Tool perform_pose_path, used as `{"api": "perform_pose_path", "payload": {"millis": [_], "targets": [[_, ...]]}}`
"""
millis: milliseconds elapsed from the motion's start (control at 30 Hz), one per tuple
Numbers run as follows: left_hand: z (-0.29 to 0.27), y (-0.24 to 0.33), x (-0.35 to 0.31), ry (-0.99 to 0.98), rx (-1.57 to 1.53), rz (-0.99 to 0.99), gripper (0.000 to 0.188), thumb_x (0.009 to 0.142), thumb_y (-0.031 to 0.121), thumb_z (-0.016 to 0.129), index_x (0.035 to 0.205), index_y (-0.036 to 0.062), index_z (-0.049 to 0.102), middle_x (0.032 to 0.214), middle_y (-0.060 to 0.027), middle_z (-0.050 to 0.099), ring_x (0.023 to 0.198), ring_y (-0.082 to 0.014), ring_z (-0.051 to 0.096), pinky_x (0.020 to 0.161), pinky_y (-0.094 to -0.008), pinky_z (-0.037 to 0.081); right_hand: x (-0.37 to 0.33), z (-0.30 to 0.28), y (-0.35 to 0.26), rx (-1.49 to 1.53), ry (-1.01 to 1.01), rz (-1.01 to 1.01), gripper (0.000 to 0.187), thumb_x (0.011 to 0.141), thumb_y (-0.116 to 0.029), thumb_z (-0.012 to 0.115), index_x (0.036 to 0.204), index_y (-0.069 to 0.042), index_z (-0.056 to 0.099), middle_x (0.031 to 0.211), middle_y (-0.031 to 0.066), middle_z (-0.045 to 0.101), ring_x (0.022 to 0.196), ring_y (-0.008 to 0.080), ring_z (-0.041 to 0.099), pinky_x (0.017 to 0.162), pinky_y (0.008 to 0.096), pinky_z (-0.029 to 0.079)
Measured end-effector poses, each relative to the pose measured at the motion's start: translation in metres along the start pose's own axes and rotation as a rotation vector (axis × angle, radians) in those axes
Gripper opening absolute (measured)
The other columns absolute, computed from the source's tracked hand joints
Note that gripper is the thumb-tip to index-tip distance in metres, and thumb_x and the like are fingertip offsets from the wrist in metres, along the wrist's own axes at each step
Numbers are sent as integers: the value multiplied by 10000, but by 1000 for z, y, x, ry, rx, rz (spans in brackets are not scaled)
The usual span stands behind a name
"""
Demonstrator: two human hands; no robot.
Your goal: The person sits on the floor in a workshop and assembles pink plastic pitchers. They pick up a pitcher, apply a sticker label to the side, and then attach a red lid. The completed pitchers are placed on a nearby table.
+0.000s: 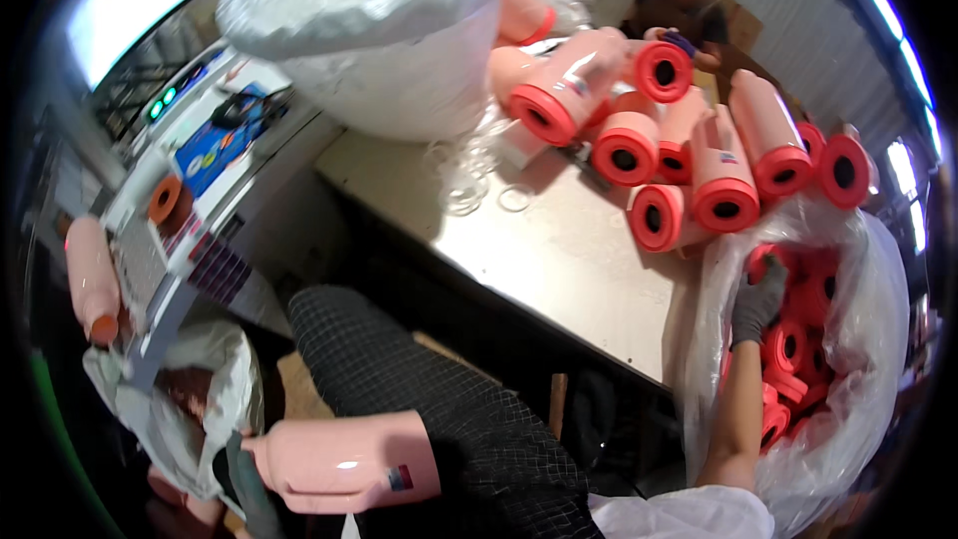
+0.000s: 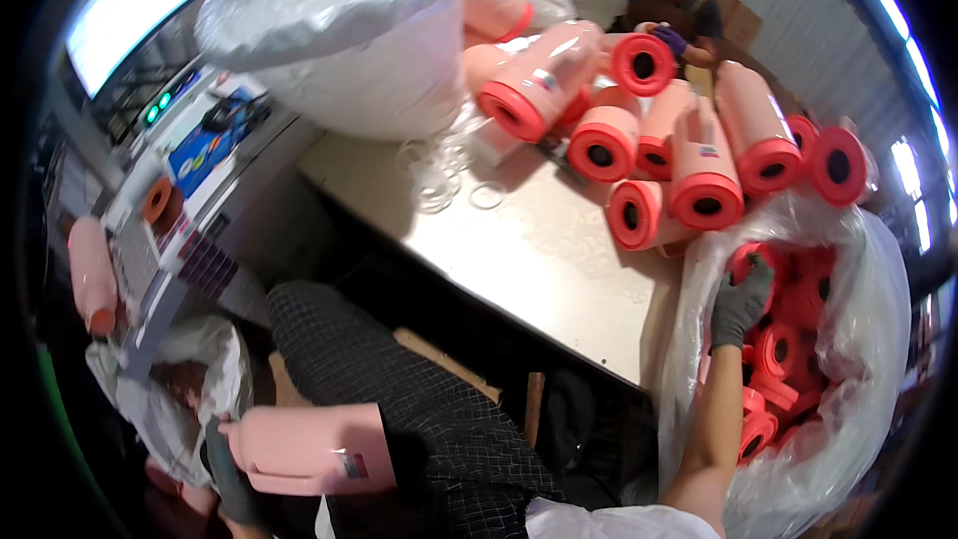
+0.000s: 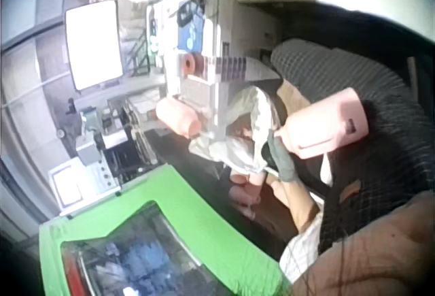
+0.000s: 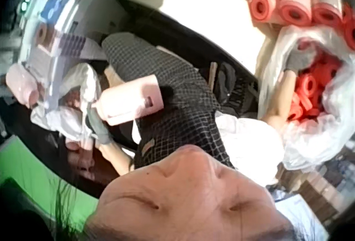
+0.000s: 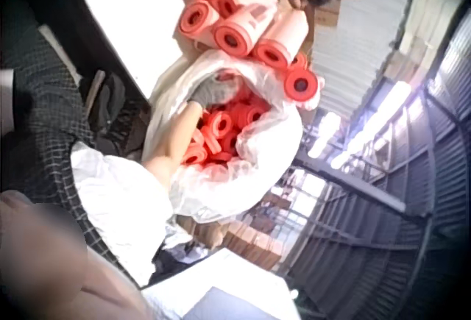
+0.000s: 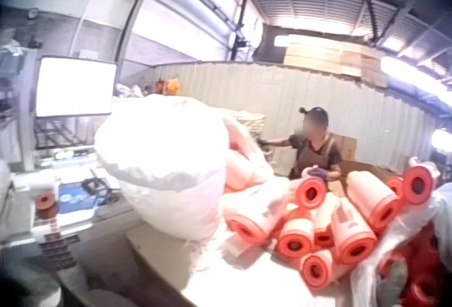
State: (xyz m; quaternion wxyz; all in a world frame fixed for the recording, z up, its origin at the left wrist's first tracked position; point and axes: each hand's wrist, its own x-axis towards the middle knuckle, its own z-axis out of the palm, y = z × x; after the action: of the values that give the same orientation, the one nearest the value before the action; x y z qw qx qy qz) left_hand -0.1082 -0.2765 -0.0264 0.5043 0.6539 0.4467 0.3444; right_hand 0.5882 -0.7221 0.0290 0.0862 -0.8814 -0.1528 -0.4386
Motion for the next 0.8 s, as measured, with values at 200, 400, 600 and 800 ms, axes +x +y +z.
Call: {"api": "perform_pose_path", "payload": {"millis": [200,400,600,800], "targets": [[-30,-48,-22,228,83,72,350,1105,303,535,1327,35,578,1327,-69,601,1227,-194,575,1065,-346,465,-45,-82,-265,1915,-636,638,527,1011,-332,513,1415,5,534,1401,145,596,1238,278,616,1133,428,472],[-10,-100,-47,452,85,-46,507,1096,314,518,1508,22,472,1471,-125,565,1346,-248,548,1136,-388,445,-222,-35,-458,1371,-754,-59,367,949,-114,639,1297,3,654,1172,150,671,1104,321,621,1032,424,479],[26,-78,-49,559,-525,-193,439,1164,335,361,1445,26,496,1347,-67,620,1214,-176,605,1053,-332,498,-206,-93,-451,1338,-820,-481,566,886,-152,760,1412,-2,613,1151,158,653,1068,297,629,993,396,495],[43,-28,-37,271,-451,-130,470,1155,394,335,1371,23,528,1303,-87,640,1161,-191,629,1002,-337,517,-140,-93,-492,1878,-994,-13,463,996,-185,614,1373,84,611,1223,126,668,1070,196,619,985,325,482]]}}
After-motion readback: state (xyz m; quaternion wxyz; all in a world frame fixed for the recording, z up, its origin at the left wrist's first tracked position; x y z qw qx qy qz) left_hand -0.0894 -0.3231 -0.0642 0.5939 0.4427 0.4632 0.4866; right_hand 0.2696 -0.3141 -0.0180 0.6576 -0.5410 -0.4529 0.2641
